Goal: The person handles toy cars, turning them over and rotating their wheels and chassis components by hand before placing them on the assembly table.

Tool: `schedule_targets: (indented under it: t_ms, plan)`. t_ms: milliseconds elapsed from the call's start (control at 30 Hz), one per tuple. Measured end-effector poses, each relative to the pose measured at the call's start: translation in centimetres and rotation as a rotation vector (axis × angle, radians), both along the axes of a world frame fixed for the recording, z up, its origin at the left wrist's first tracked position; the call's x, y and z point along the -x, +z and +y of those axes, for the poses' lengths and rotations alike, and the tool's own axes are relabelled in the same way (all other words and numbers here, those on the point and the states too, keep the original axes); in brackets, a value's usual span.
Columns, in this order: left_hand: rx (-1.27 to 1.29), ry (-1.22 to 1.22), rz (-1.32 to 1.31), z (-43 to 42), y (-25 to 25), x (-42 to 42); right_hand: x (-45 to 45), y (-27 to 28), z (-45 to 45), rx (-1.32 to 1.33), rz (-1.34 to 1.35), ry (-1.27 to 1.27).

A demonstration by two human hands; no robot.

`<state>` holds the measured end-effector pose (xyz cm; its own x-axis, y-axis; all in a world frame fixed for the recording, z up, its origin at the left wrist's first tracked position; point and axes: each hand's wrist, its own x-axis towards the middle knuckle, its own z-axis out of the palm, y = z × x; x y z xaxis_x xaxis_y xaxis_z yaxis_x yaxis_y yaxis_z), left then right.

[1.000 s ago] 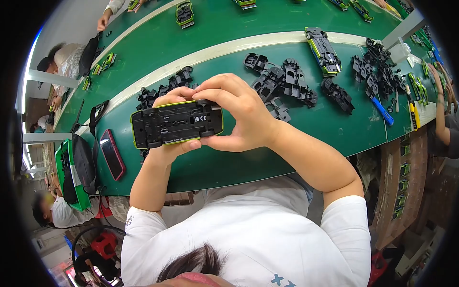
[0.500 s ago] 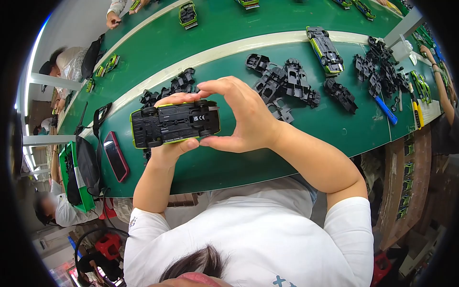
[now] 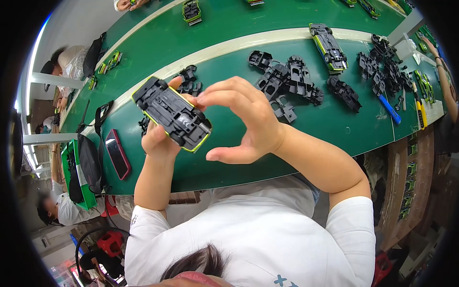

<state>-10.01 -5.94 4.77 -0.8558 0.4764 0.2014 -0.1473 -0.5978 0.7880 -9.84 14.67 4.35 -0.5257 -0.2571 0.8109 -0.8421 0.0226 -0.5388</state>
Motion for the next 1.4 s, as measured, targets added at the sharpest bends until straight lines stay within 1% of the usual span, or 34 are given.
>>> schedule_targets:
  t_ms: [33, 133, 167, 267, 300, 400, 433, 567, 667, 700, 767, 800, 833, 933, 1167, 1233, 1367, 1400]
  plan:
    - [-0.011, -0.016, 0.013, 0.3, -0.3, 0.0, -0.2, 0.0, 0.2, 0.028, -0.03, 0.024]
    - [-0.094, -0.043, -0.213, -0.2, -1.8, 0.6, -0.8, -0.5, 0.7, 0.073, -0.312, 0.177]
    - [-0.162, -0.034, -0.295, 0.2, -1.8, 0.5, -0.8, -0.7, 0.2, 0.146, -0.367, 0.232]
    - [-0.165, -0.056, -0.311, -0.5, -2.6, 1.2, -1.1, -0.5, 0.1, 0.147, -0.496, 0.319]
    - [-0.182, -0.108, -0.259, -0.8, -2.8, 1.6, -1.0, -0.6, 0.0, 0.131, -0.479, 0.318]
    - [-0.127, -0.066, -0.214, -0.7, -2.2, 1.2, -0.9, -0.8, 0.0, 0.106, -0.43, 0.302]
    - [-0.054, -0.006, -0.218, -0.5, -2.0, 1.0, -0.8, -1.0, 0.1, 0.114, -0.42, 0.293]
    - [-0.015, 0.081, -0.296, -0.1, -1.3, 0.6, -0.7, -1.0, -0.1, 0.167, -0.419, 0.265]
    - [-0.116, 0.034, -0.315, -0.5, -1.9, 0.8, -0.7, -1.0, -0.1, 0.131, -0.395, 0.267]
    - [-0.075, 0.11, -0.374, -0.1, -1.1, 0.5, -0.6, -1.1, -0.2, 0.122, -0.38, 0.263]
    - [-0.086, 0.08, -0.358, -0.5, -1.7, 0.6, -0.6, -1.2, -0.3, 0.102, -0.351, 0.256]
    - [-0.092, 0.066, -0.351, -0.5, -1.8, 0.6, -0.6, -1.2, -0.3, 0.099, -0.356, 0.252]
    - [-0.051, 0.123, -0.368, -0.3, -1.6, 0.5, -0.7, -1.3, -0.3, 0.097, -0.363, 0.248]
    - [-0.048, 0.152, -0.405, -0.4, -1.4, 0.6, -0.6, -1.4, -0.4, 0.089, -0.363, 0.24]
    - [0.027, 0.214, -0.382, -0.7, -1.8, 0.4, -0.7, -1.5, -0.2, 0.018, -0.376, 0.265]
    - [0.06, 0.233, -0.359, -0.8, -1.4, 0.5, -0.8, -1.4, -0.2, 0.026, -0.424, 0.315]
    - [0.039, 0.212, -0.412, -1.1, -1.3, 0.7, -1.2, -1.0, -1.0, 0.074, -0.496, 0.405]
    - [0.01, 0.203, -0.421, -1.2, -1.3, 0.8, -1.1, -0.7, -0.9, -0.005, -0.528, 0.422]
